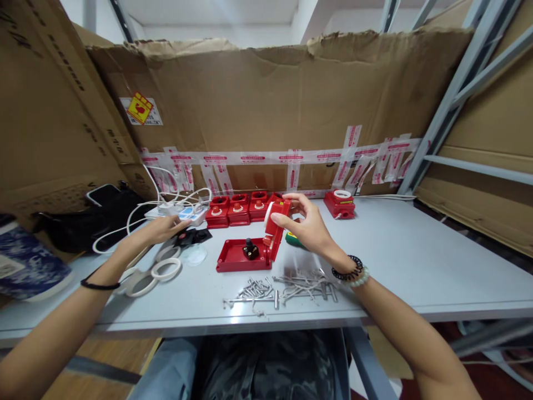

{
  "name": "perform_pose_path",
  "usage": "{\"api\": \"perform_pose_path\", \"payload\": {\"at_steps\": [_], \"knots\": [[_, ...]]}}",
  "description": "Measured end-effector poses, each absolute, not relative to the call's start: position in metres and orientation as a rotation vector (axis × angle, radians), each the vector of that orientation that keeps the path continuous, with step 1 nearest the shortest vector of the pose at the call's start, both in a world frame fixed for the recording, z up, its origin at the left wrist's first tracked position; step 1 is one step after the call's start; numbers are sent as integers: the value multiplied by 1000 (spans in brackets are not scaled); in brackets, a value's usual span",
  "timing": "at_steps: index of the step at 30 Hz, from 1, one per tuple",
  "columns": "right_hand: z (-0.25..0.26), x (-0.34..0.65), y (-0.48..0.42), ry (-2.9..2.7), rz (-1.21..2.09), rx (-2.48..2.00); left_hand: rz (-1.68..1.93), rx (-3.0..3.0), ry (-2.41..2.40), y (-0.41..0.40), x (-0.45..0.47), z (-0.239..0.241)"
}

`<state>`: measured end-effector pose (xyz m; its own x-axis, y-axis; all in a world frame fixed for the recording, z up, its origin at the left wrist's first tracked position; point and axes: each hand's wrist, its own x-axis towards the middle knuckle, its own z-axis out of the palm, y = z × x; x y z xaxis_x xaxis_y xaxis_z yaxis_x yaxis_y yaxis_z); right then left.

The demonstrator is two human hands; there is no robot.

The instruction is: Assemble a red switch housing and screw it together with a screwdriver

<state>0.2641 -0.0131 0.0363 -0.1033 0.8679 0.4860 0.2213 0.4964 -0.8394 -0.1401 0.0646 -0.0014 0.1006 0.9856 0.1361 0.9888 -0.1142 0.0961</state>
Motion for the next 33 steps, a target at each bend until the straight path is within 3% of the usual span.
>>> {"api": "perform_pose_path", "payload": {"at_steps": [16,24,28,33], "knots": [[39,263,-17,-1610,754,-952,-400,-2345,-2164,63,-138,7],[44,267,-16,-1554,712,-946,-961,-2746,-1417,3,-54,40],[45,268,-15,-1544,691,-934,-1032,-3093,-1018,-8,-1,36],[43,269,-14,-1549,696,-920,-977,-3142,-966,-2,17,22]]}}
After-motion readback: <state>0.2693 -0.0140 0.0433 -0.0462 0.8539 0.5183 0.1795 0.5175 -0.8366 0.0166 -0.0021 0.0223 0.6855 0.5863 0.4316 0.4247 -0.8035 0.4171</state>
